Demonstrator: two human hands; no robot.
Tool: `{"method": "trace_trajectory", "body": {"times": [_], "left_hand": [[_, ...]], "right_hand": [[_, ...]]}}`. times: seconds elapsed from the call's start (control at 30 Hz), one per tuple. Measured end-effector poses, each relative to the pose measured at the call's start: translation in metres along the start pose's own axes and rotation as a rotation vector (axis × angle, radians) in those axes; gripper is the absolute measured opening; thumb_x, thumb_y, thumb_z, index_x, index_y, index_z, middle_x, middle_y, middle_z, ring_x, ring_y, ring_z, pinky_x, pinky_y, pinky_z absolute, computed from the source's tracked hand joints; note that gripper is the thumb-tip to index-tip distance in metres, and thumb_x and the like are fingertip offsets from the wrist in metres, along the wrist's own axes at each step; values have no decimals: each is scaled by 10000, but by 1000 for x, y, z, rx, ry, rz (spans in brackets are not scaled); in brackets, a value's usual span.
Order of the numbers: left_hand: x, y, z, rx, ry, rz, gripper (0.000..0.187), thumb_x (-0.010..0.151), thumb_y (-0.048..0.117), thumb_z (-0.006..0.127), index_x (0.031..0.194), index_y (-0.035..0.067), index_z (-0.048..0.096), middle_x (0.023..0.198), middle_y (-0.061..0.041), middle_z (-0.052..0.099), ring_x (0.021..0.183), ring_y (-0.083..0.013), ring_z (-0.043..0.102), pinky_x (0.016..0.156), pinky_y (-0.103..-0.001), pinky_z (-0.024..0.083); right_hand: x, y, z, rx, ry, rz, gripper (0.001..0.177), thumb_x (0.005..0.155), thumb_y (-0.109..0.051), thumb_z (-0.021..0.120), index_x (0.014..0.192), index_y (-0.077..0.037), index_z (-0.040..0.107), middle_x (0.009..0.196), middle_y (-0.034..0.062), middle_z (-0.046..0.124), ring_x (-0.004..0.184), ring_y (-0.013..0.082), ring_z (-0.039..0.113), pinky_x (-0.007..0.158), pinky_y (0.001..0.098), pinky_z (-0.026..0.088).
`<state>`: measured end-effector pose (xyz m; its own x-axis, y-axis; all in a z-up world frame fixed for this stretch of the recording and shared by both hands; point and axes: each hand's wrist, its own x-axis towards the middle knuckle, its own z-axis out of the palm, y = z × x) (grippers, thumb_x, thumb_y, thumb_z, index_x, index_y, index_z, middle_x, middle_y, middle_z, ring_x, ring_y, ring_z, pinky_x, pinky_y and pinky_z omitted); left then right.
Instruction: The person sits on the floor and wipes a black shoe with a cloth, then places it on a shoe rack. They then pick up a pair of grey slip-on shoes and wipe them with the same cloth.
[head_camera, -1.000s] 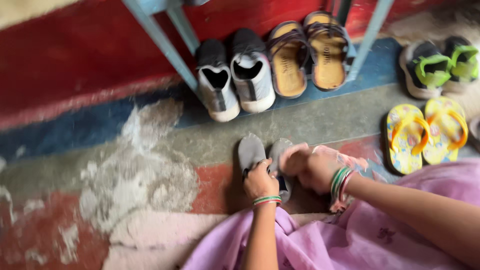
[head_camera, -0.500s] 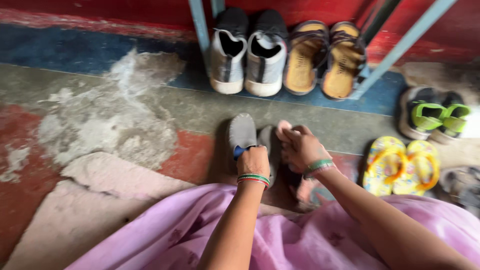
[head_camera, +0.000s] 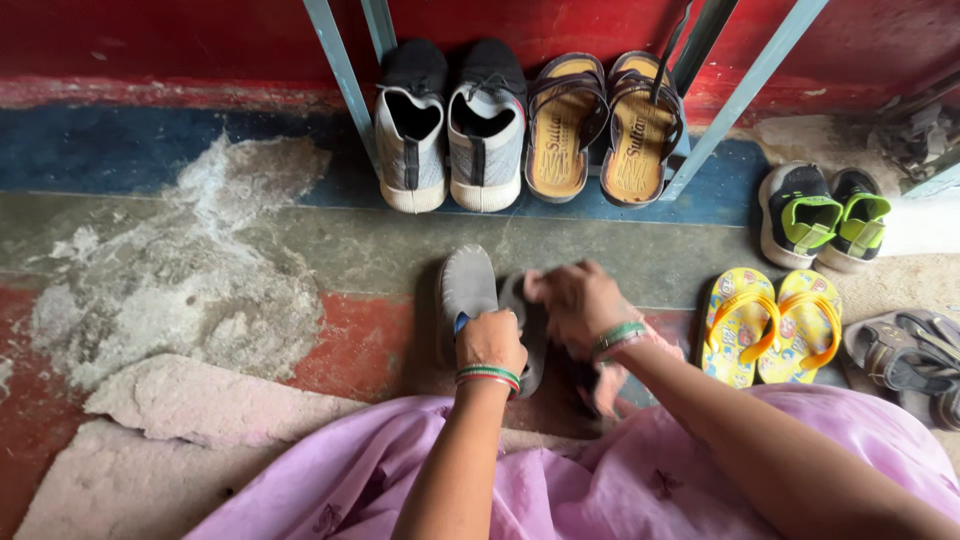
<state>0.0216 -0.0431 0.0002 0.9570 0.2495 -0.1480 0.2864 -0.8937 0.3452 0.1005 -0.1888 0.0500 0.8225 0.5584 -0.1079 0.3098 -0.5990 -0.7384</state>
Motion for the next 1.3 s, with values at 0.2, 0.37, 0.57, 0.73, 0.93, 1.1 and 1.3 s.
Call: {"method": "trace_trajectory", "body": {"times": [0.2,0.37,0.57,0.73,0.93,1.1,1.3], "left_hand": [[5,4,-2,-22,49,-49,98,800,157,727,860,90,765,883,-194,740,860,-366,730,762,-454,591],[-2,-12,-5,-63,111,-6,142,882,99,626,940,106,755,892,-181,742,854,-374,726,770,-473,585],[-1,-17,-13,-156,128,-54,206,895,144,626,1026,177,781,946,-148,743,873,-369,724,778,-485,574],[-1,-22,-12,-255,161,-108,208,828,184,692,1016,184,781,934,-140,749,880,-349,728,798,-460,578],[0,-26,-10,-170,140,-89,156,945,186,657,1015,196,796,963,-137,746,910,-345,723,806,-462,573],[1,-21,-16,-197,149,-122,190,856,198,721,1033,198,791,961,-142,739,908,-346,719,795,-453,575],[0,-25,-11,-248,138,-72,212,855,284,744,1021,154,766,940,-126,751,887,-335,734,786,-449,578]], "right_hand": [[-32,12,29,-421,-95,-287,580,634,-230,842,1186,-102,720,1174,132,685,1053,392,667,882,484,554],[-11,19,17,-231,-143,123,623,617,-226,856,1221,-172,715,1132,119,777,985,270,757,866,380,610],[12,28,3,-98,42,-132,567,678,-212,786,1239,-198,703,1112,115,737,966,298,735,833,404,586],[-47,13,30,-150,-107,-500,439,589,-197,860,1017,-163,767,1056,122,718,924,319,724,798,401,590],[-6,-24,-8,156,17,356,475,721,-210,799,1190,-213,732,980,158,809,779,350,750,673,515,597],[-26,-23,-1,-379,-132,44,525,574,-207,917,1087,-275,825,1166,18,737,962,208,736,865,355,571],[-13,8,11,-122,-184,-51,483,549,-250,863,1028,-208,813,1116,44,758,953,228,775,843,331,614]]}}
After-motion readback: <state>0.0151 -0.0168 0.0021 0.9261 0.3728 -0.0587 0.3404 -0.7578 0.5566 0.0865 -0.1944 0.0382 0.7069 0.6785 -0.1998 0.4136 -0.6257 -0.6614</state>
